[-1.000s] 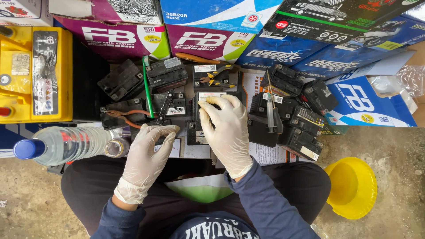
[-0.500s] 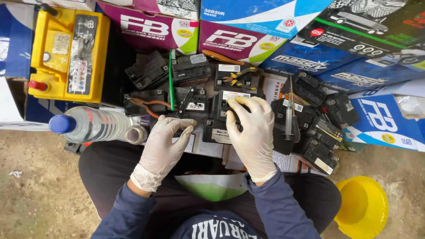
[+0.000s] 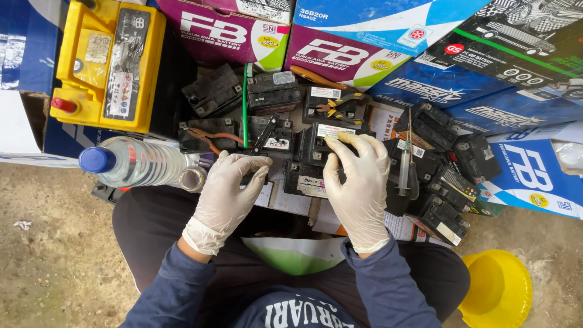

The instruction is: Servicing small lead-acid batteries by filling them with liquid using a syringe and cleaning the casings with a brush and scraper.

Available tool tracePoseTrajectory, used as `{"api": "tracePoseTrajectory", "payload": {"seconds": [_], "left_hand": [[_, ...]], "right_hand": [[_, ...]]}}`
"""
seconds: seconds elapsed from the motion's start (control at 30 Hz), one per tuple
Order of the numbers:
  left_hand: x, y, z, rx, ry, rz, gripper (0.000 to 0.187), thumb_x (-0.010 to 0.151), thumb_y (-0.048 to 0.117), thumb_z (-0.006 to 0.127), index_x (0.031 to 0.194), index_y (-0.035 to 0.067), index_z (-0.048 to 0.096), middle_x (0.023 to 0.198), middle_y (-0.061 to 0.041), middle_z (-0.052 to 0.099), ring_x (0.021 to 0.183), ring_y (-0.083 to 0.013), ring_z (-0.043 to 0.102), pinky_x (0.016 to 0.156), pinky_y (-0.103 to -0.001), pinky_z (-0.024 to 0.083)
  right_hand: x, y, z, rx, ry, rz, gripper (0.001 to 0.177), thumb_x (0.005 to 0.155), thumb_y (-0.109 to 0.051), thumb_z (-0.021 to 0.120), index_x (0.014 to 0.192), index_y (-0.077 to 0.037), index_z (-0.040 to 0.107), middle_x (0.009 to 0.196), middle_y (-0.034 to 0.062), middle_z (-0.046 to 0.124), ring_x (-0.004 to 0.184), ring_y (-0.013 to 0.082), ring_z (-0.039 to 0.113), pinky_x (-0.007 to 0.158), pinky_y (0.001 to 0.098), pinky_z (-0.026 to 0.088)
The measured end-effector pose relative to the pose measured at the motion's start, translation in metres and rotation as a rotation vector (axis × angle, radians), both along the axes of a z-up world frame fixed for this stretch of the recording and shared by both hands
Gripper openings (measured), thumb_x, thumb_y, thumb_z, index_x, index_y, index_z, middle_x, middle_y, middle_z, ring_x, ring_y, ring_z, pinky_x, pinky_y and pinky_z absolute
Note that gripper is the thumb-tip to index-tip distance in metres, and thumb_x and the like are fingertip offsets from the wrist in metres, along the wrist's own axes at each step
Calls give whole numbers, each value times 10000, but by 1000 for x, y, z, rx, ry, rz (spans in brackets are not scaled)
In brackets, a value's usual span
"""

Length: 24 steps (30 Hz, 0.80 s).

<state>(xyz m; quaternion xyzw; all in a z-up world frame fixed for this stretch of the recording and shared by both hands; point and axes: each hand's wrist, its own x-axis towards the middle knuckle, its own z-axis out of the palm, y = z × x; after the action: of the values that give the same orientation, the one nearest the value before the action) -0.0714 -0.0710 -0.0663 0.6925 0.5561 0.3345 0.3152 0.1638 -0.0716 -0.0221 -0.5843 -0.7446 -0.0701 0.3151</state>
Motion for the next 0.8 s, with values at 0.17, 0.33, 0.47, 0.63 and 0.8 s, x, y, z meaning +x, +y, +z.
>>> {"api": "tracePoseTrajectory", "payload": {"seconds": [0.17,0.33,0.47,0.63,0.8], "left_hand": [[0,0,-6,20,15,2,87,955,250,721,1024,238,773,951,3,740,999,-254,695,1128,-427,375],[-5,4,-5,64,96,29,77,956,265,730,1015,237,770,934,5,727,995,-237,690,1121,-415,374],[-9,7,-17,97,278,53,142,942,350,731,1072,299,760,936,34,701,1017,-214,675,1133,-440,390],[-10,15,-36,170,464,64,206,940,424,720,1131,349,730,947,40,673,1037,-221,668,1133,-492,419],[-5,27,-44,295,545,66,224,934,439,725,1119,314,721,953,14,664,1060,-233,671,1120,-497,432]], "right_hand": [[0,-1,0,5,3,28,268,894,-72,702,1121,-192,777,1161,61,674,1150,304,580,1026,427,471],[-3,0,-3,27,-44,63,290,873,-55,692,1104,-209,777,1174,59,665,1154,303,572,1013,431,464],[-4,1,-2,17,-104,66,308,870,-56,670,1125,-200,765,1181,66,655,1143,303,571,985,426,466],[-3,2,-1,7,-176,56,321,874,-70,650,1142,-207,762,1205,68,648,1158,303,561,973,415,453],[-3,2,2,-20,-201,72,342,869,-59,626,1158,-193,752,1195,80,640,1156,309,563,943,410,452]]}}
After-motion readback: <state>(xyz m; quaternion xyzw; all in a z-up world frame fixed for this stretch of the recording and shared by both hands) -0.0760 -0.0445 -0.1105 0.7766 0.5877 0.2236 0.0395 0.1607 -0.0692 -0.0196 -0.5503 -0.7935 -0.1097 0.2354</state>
